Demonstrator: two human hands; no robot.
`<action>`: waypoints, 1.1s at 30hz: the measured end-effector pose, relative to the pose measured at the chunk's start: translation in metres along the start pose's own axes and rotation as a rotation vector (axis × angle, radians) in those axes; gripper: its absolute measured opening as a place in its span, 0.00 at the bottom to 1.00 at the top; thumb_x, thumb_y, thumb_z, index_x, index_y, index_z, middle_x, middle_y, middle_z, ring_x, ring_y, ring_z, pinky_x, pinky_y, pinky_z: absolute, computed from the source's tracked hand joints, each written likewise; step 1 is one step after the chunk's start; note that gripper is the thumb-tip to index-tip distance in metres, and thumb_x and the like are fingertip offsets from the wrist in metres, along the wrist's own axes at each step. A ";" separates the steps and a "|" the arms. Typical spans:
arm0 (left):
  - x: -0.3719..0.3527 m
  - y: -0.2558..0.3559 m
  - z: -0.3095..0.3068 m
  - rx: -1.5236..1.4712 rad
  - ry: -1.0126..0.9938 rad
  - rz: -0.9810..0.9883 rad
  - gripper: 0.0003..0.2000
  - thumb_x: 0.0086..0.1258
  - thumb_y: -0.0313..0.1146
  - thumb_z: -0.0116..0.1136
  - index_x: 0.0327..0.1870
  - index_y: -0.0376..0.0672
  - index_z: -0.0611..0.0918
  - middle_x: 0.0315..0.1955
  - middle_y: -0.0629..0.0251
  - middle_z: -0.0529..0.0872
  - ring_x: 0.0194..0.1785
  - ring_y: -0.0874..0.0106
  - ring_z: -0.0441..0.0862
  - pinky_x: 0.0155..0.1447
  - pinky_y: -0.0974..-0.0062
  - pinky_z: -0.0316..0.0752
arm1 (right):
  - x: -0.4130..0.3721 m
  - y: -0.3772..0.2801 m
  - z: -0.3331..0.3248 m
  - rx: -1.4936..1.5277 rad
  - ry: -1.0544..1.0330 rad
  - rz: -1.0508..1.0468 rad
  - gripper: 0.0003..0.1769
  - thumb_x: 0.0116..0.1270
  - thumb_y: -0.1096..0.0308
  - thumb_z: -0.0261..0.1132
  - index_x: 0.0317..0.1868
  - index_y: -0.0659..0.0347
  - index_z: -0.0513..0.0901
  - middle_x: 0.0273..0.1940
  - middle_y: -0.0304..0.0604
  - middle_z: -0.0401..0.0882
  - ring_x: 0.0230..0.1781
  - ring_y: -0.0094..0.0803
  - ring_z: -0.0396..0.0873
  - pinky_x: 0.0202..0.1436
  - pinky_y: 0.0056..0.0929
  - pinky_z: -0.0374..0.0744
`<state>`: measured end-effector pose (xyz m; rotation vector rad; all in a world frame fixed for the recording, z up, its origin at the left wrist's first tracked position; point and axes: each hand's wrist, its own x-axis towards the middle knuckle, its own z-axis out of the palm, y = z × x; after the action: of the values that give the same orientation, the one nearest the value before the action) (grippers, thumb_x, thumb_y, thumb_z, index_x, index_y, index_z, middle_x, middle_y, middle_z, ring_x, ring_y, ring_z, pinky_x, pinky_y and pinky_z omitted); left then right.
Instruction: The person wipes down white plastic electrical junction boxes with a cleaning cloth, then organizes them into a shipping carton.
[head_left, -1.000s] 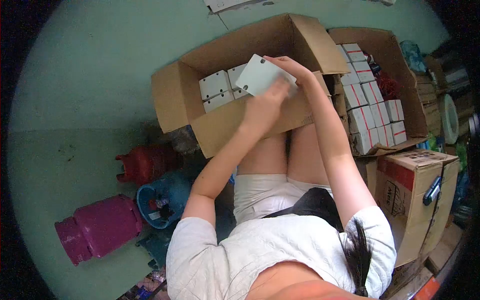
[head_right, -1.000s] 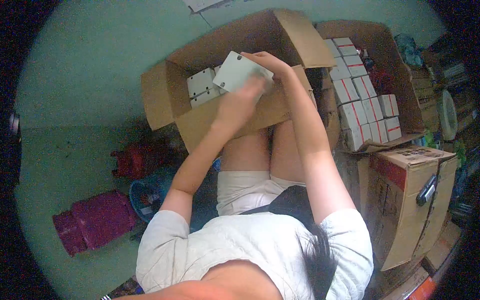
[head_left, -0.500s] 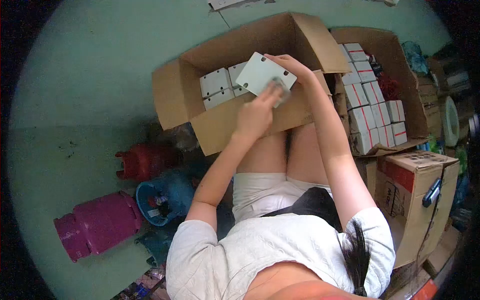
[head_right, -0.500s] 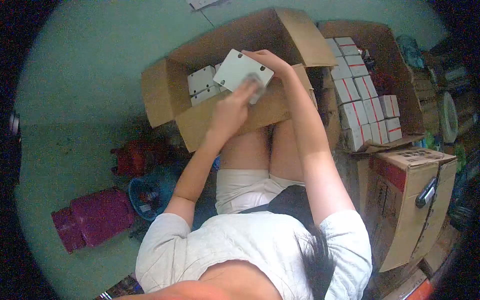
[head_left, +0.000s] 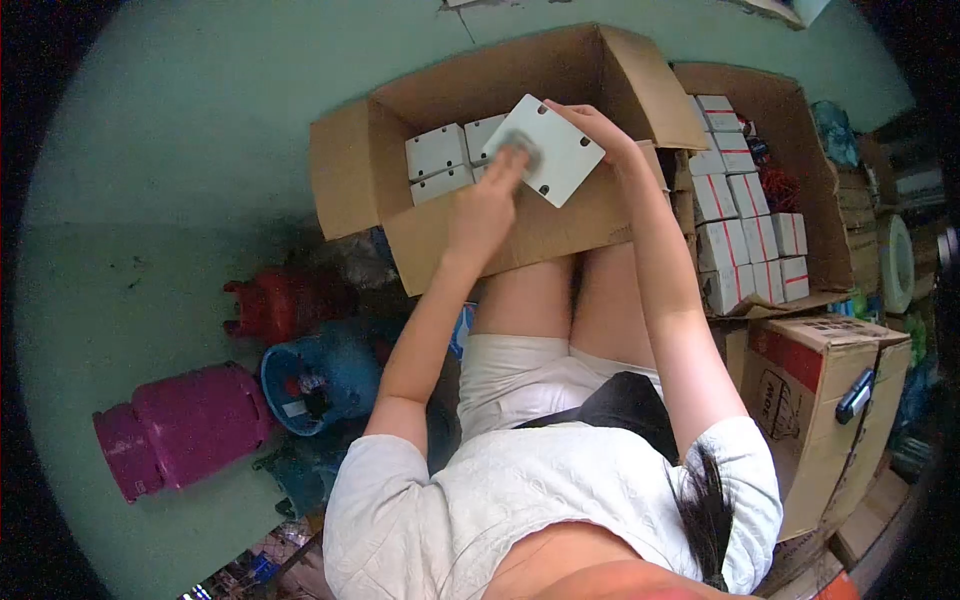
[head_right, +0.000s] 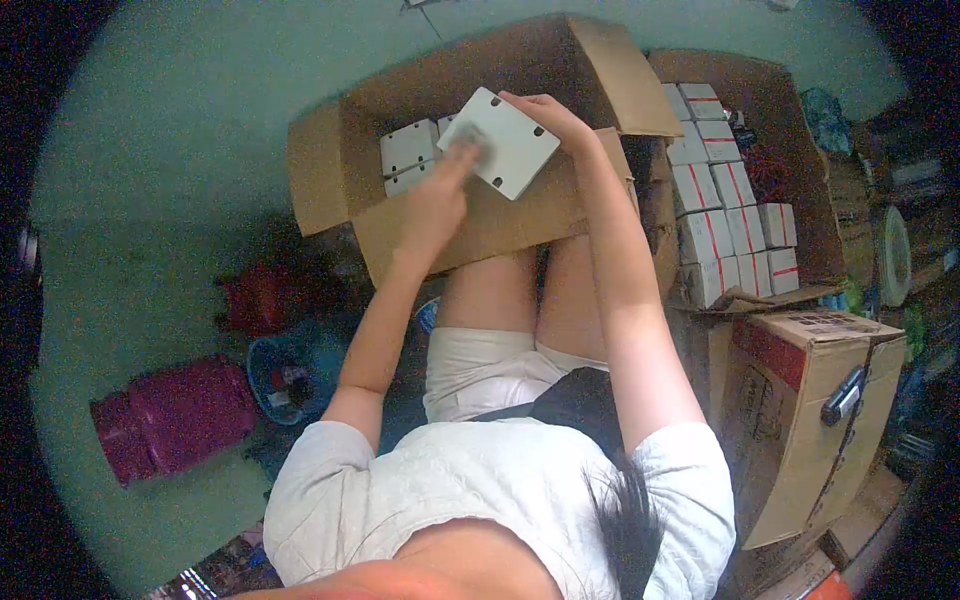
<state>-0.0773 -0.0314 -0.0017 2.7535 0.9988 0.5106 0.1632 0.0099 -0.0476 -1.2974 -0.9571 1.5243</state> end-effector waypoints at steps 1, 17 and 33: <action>0.004 -0.008 0.001 -0.012 0.129 -0.069 0.26 0.61 0.23 0.50 0.63 0.54 0.76 0.64 0.61 0.75 0.37 0.55 0.86 0.39 0.60 0.83 | -0.004 -0.004 0.002 -0.023 0.031 0.001 0.30 0.67 0.42 0.62 0.48 0.66 0.84 0.36 0.37 0.85 0.31 0.20 0.79 0.34 0.21 0.78; -0.022 -0.007 0.005 -0.044 0.121 -0.050 0.25 0.60 0.23 0.51 0.61 0.52 0.77 0.62 0.58 0.76 0.44 0.56 0.85 0.43 0.62 0.82 | -0.009 -0.013 0.004 -0.080 0.134 0.029 0.38 0.63 0.36 0.62 0.53 0.66 0.81 0.40 0.40 0.84 0.37 0.24 0.81 0.41 0.24 0.78; 0.024 -0.033 -0.048 -0.196 0.385 -0.242 0.25 0.62 0.24 0.49 0.63 0.47 0.76 0.61 0.53 0.77 0.61 0.56 0.77 0.59 0.62 0.75 | -0.002 0.006 0.023 -0.097 0.685 -0.606 0.30 0.75 0.48 0.52 0.61 0.69 0.65 0.52 0.52 0.77 0.53 0.37 0.76 0.58 0.34 0.72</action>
<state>-0.0968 0.0112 0.0402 2.3674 1.2634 1.0598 0.1402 0.0057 -0.0495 -1.3016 -0.8545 0.5155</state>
